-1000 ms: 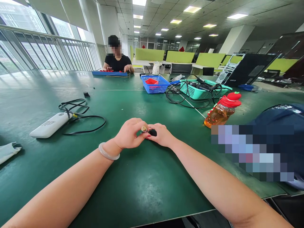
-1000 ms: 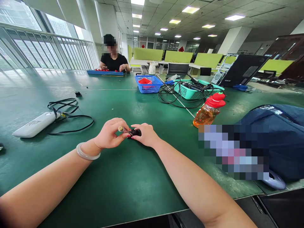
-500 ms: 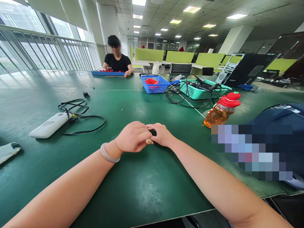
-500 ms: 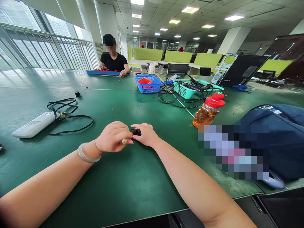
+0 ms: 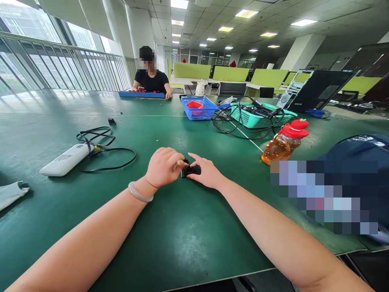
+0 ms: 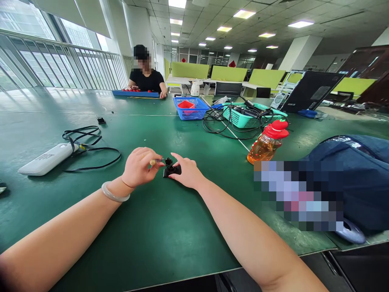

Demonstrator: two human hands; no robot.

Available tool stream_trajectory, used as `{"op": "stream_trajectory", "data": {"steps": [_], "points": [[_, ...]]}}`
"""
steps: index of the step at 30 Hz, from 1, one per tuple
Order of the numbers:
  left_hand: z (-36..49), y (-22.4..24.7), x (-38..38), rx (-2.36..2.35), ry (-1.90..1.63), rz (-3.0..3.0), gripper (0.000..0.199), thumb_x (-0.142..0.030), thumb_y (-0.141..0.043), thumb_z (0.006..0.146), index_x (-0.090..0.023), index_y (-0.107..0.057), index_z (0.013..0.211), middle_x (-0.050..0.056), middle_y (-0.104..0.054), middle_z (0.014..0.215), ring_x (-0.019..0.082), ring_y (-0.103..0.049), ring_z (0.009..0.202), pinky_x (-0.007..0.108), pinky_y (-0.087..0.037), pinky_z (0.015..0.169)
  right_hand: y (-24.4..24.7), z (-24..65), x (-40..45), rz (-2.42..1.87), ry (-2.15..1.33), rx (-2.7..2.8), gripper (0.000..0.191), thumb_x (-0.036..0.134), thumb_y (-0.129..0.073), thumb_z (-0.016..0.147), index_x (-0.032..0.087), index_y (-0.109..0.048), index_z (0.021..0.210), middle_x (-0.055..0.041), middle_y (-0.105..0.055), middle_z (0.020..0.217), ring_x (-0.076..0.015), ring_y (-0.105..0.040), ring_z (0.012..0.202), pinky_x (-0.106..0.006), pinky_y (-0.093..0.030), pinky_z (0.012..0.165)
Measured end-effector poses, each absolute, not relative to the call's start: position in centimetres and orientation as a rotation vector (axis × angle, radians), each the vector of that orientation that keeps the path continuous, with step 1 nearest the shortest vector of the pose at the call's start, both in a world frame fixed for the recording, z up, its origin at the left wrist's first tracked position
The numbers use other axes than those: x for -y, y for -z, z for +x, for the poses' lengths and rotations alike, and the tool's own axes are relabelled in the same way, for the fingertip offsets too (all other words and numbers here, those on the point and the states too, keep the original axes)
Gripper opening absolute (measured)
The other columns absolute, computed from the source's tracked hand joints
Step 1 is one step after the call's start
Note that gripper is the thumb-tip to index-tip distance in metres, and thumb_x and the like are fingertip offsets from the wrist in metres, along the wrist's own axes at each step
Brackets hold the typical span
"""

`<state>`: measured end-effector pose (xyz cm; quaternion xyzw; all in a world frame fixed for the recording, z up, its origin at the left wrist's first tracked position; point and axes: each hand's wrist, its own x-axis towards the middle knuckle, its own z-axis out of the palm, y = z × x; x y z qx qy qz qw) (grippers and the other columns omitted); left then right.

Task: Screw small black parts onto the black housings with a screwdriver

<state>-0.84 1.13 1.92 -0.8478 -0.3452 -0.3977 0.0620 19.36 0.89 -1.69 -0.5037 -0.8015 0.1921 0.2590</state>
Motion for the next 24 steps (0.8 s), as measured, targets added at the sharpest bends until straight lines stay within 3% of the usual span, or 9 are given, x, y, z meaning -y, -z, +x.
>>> {"op": "stream_trajectory", "data": {"steps": [4,10,17,24], "points": [[-1.2,-1.8,-2.0,1.494,1.664,-2.288,0.02,-0.041,-0.057,0.084,-0.021,-0.059,0.078,0.004,-0.068,0.076,0.021,-0.063,0.075,0.034,-0.046,0.075,1.5,19.5,-0.8,-1.361,-0.561,2.168,0.077,0.029,-0.074,0.076,0.029,-0.036,0.144,-0.0026,-0.069,0.109,-0.0218,-0.057,0.113,-0.048,-0.034,0.105],[-1.3,-0.6,-3.6,1.782,2.277,-2.318,0.029,-0.047,-0.06,0.08,-0.019,-0.056,0.084,0.003,-0.067,0.079,0.02,-0.067,0.076,0.034,-0.051,0.075,1.5,19.7,-0.9,-1.344,-0.553,2.208,0.057,0.029,-0.073,0.078,0.029,-0.053,0.131,-0.0038,-0.069,0.114,-0.0231,-0.056,0.114,-0.048,-0.037,0.102],[-0.9,-0.3,-3.5,2.005,1.807,-2.451,0.028,-0.047,-0.06,0.077,-0.02,-0.057,0.082,0.005,-0.069,0.079,0.021,-0.065,0.076,0.036,-0.049,0.076,1.2,19.6,-0.8,-1.296,-0.51,2.238,0.036,0.027,-0.073,0.078,0.027,-0.067,0.114,-0.0051,-0.069,0.113,-0.0242,-0.056,0.113,-0.047,-0.04,0.1],[-1.0,-1.2,-3.7,2.232,1.613,-2.389,0.032,-0.052,-0.061,0.074,-0.021,-0.056,0.075,0.003,-0.068,0.074,0.019,-0.061,0.069,0.033,-0.045,0.068,1.1,19.7,-1.0,-1.245,-0.418,2.3,0.034,0.031,-0.073,0.08,0.026,-0.069,0.113,-0.0047,-0.071,0.115,-0.0273,-0.054,0.116,-0.05,-0.037,0.1]]}}
